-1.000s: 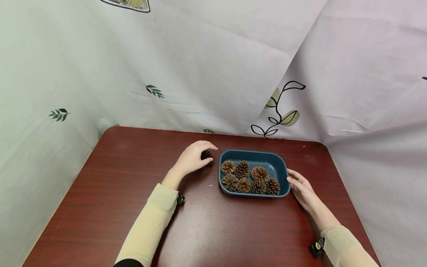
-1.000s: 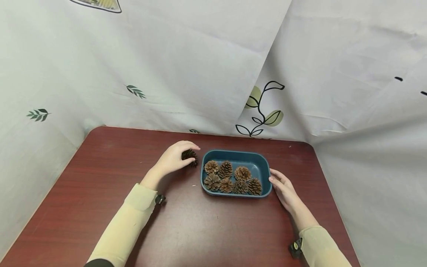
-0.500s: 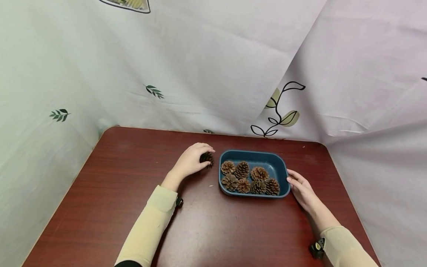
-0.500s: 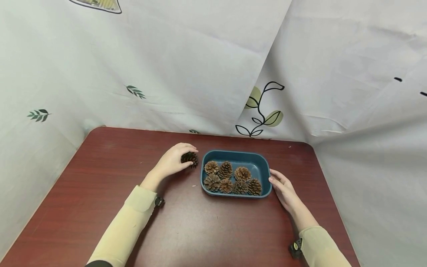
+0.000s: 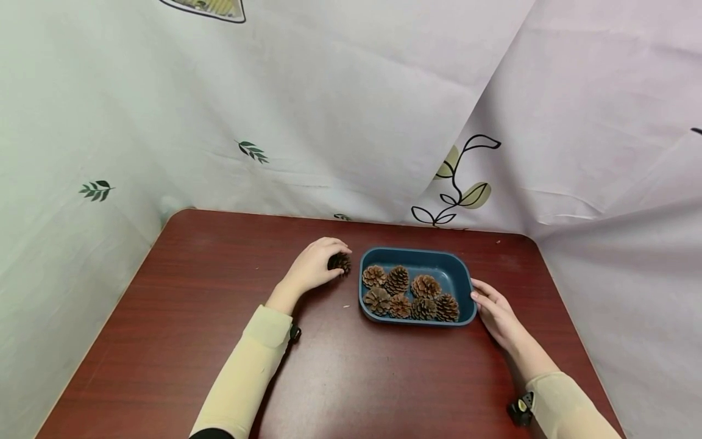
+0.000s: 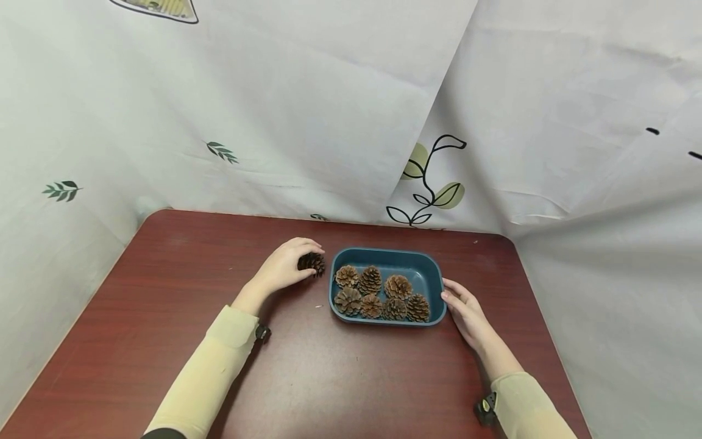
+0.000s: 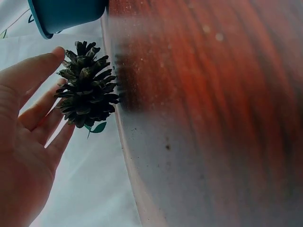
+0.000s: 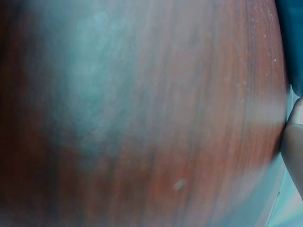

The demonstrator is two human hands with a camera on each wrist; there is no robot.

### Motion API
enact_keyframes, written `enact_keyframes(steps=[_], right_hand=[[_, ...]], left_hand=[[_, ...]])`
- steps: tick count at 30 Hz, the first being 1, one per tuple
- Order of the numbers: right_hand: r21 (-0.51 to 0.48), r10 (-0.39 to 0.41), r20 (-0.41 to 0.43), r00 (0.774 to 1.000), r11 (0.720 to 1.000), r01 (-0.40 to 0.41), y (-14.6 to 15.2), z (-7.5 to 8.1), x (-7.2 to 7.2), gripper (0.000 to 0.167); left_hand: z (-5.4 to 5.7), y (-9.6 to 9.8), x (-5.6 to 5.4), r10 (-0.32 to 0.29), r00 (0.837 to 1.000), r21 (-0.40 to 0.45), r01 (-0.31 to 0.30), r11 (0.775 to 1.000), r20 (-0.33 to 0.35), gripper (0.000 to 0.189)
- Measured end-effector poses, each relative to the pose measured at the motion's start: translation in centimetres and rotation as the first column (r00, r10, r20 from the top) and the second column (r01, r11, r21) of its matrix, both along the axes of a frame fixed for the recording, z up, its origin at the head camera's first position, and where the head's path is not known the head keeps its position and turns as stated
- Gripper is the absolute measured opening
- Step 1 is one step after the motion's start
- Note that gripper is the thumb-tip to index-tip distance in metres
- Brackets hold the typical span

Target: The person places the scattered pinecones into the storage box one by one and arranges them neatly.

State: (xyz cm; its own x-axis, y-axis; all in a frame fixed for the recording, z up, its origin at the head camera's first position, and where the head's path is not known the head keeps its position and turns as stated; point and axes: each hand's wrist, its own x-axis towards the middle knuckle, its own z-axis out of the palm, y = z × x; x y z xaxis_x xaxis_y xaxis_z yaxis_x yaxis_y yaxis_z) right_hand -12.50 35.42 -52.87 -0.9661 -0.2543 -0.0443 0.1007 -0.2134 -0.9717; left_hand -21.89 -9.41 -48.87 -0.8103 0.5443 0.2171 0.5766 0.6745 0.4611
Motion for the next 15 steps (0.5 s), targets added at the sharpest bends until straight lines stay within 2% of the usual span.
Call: enact_keyframes(steps=[7, 15], right_hand=[[-0.001, -0.004, -0.001, 1.0, 1.0, 0.004, 0.05, -0.06, 0.03, 0.042], [-0.006, 0.003, -0.004, 1.0, 1.0, -0.003, 0.07, -0.14, -0.03, 0.041]], left_hand=[[-0.26, 0.01, -0.3, -0.003, 1.0, -0.04, 0.003, 0.999, 0.001, 0.046], [-0.61, -0.19, -0.56, 0.019, 1.0, -0.059, -0.018, 0.998, 0.02, 0.052]])
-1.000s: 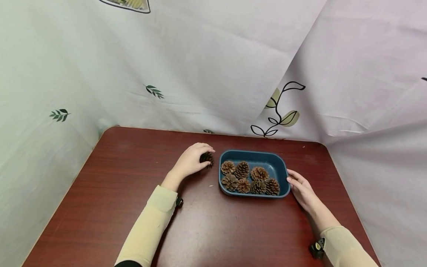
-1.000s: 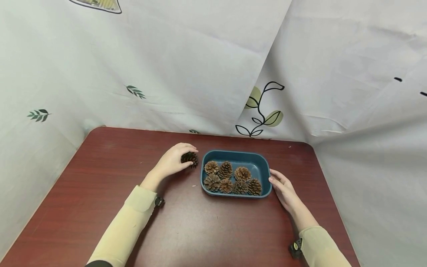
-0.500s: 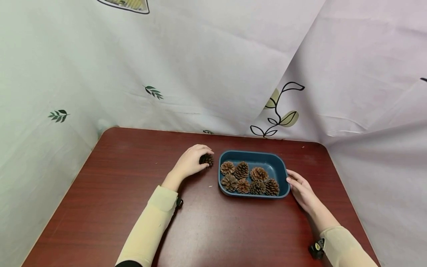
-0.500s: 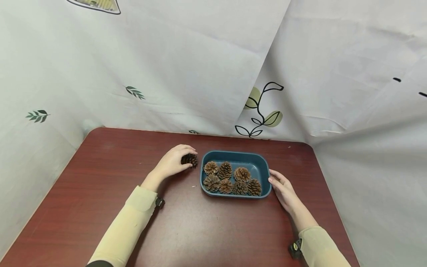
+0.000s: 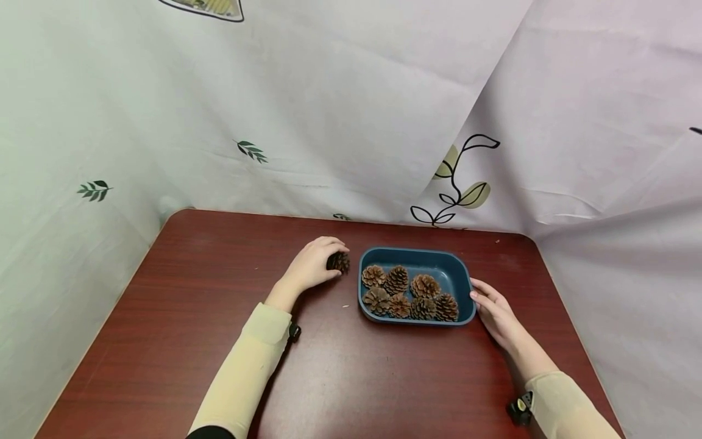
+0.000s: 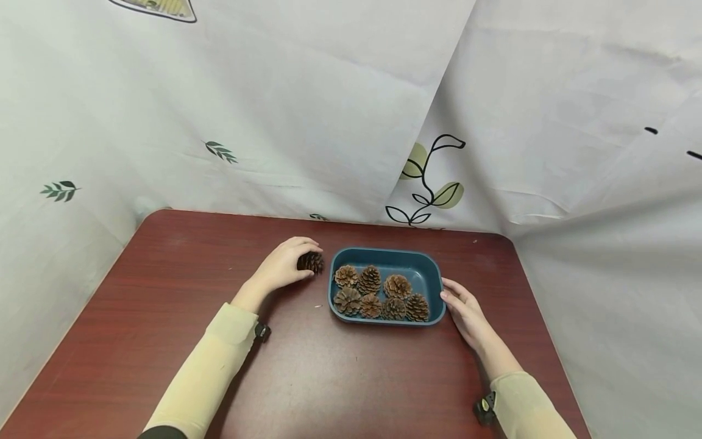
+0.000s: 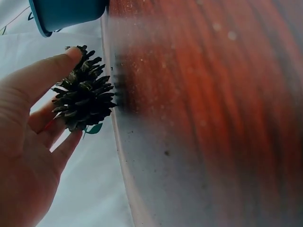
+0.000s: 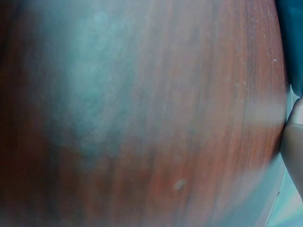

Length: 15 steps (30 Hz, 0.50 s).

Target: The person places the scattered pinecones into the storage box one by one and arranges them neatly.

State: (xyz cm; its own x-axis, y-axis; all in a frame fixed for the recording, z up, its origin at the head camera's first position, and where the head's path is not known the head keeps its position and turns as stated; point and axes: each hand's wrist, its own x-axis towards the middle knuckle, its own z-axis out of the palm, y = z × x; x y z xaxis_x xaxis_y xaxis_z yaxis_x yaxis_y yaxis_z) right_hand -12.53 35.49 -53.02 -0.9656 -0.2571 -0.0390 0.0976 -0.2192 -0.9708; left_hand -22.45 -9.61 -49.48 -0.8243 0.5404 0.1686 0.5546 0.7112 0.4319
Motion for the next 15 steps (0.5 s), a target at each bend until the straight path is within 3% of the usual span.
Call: enact_keyframes(steps=[15], right_hand=[[-0.024, -0.002, 0.002, 1.0, 1.0, 0.002, -0.12, 0.04, 0.01, 0.041]], left_hand=[[-0.29, -0.21, -0.55, 0.071, 0.997, 0.002, -0.071, 0.997, 0.03, 0.057]])
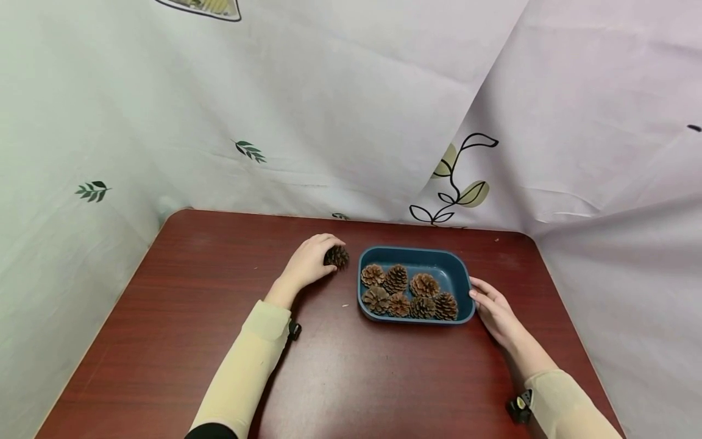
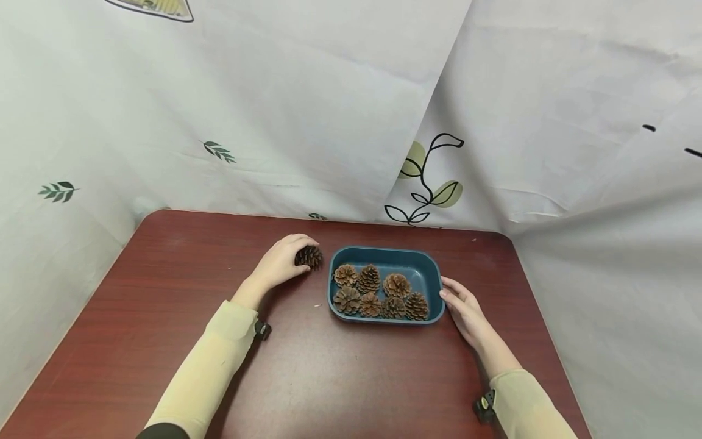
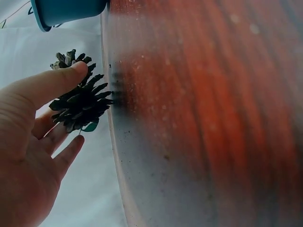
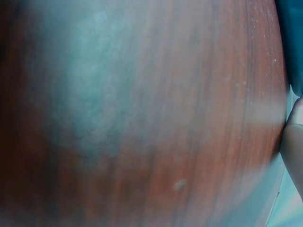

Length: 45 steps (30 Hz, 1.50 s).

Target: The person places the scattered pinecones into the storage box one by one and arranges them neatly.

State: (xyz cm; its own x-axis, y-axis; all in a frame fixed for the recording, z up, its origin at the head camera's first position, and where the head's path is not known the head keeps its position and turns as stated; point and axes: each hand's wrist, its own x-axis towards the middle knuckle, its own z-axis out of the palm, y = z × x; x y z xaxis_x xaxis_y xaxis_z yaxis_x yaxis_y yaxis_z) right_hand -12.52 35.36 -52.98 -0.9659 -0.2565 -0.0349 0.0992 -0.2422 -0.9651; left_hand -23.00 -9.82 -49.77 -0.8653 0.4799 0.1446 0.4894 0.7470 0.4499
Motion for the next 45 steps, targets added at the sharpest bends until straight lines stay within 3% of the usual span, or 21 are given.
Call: enact_keyframes(steps=[20, 32, 45], right_hand=[[-0.004, -0.004, -0.004, 1.0, 1.0, 0.004, -0.11, -0.06, -0.22, 0.041], [-0.003, -0.006, -0.002, 1.0, 1.0, 0.006, -0.05, -0.1, -0.1, 0.041], [-0.004, -0.002, -0.005, 1.0, 1.0, 0.002, -0.03, -0.07, 0.0, 0.041]], left_hand=[[-0.26, -0.74, -0.26, 0.043, 0.998, 0.067, -0.047, 0.997, 0.052, 0.056], [-0.4, -0.92, 0.0, 0.067, 0.997, 0.049, -0.069, 0.996, 0.048, 0.054], [-0.17, -0.73, 0.55, 0.064, 0.995, 0.114, -0.072, 0.991, 0.077, 0.053]])
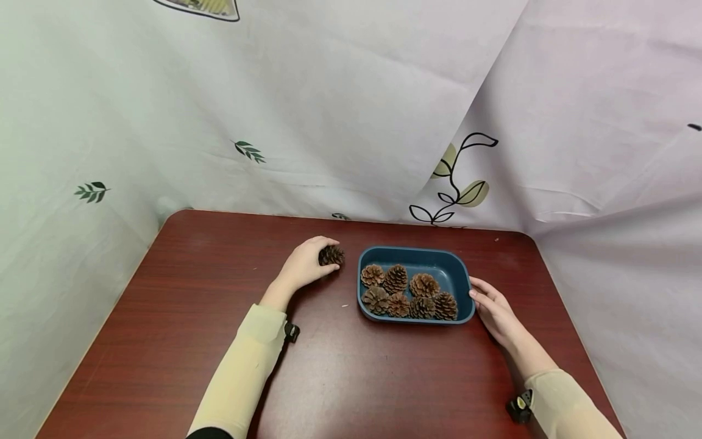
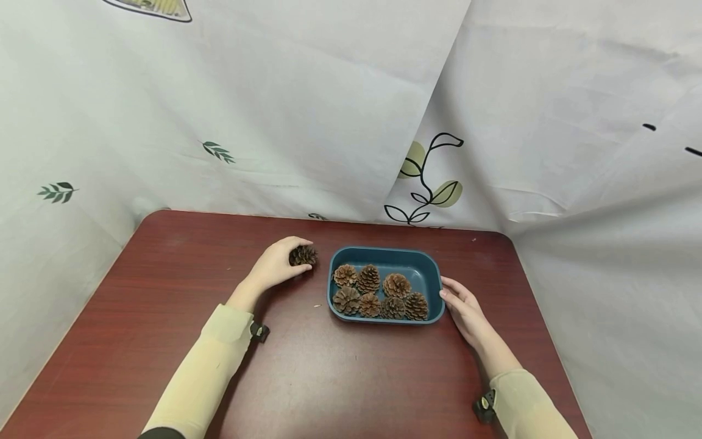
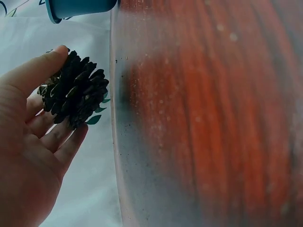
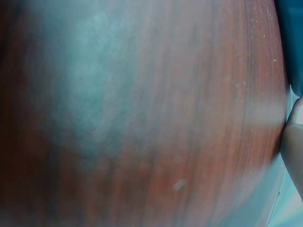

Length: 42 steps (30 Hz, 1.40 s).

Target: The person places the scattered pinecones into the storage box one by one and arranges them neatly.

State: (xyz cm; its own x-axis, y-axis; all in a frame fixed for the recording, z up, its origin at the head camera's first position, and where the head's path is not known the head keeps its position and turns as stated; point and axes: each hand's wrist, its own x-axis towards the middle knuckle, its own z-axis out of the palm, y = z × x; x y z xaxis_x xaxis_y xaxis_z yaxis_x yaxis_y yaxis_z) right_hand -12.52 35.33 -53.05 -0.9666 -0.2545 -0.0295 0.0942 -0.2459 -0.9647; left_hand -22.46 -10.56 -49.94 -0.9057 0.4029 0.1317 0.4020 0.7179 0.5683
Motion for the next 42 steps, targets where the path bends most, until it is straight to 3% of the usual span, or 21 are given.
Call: enact_keyframes(steps=[13, 24, 33, 42], right_hand=[[0.004, -0.003, 0.004, 1.0, 1.0, 0.003, -0.1, 0.1, 0.1, 0.041], [0.022, -0.006, 0.017, 1.0, 1.0, 0.006, 0.0, 0.0, 0.1, 0.04], [0.023, -0.008, 0.014, 1.0, 1.0, 0.008, 0.0, 0.1, 0.0, 0.04], [0.024, -0.005, 0.021, 1.0, 1.0, 0.005, 0.1, 0.1, -0.1, 0.039]], left_hand=[[0.1, -0.1, 0.6, -0.003, 1.0, 0.106, 0.001, 0.994, 0.01, 0.054], [0.8, -0.1, 1.0, 0.007, 1.0, 0.146, -0.004, 0.989, -0.017, 0.054], [1.9, 0.4, 1.5, -0.016, 0.996, 0.089, 0.024, 0.996, -0.084, 0.053], [3.7, 1.4, 1.7, -0.035, 0.993, 0.089, 0.045, 0.995, -0.115, 0.054]])
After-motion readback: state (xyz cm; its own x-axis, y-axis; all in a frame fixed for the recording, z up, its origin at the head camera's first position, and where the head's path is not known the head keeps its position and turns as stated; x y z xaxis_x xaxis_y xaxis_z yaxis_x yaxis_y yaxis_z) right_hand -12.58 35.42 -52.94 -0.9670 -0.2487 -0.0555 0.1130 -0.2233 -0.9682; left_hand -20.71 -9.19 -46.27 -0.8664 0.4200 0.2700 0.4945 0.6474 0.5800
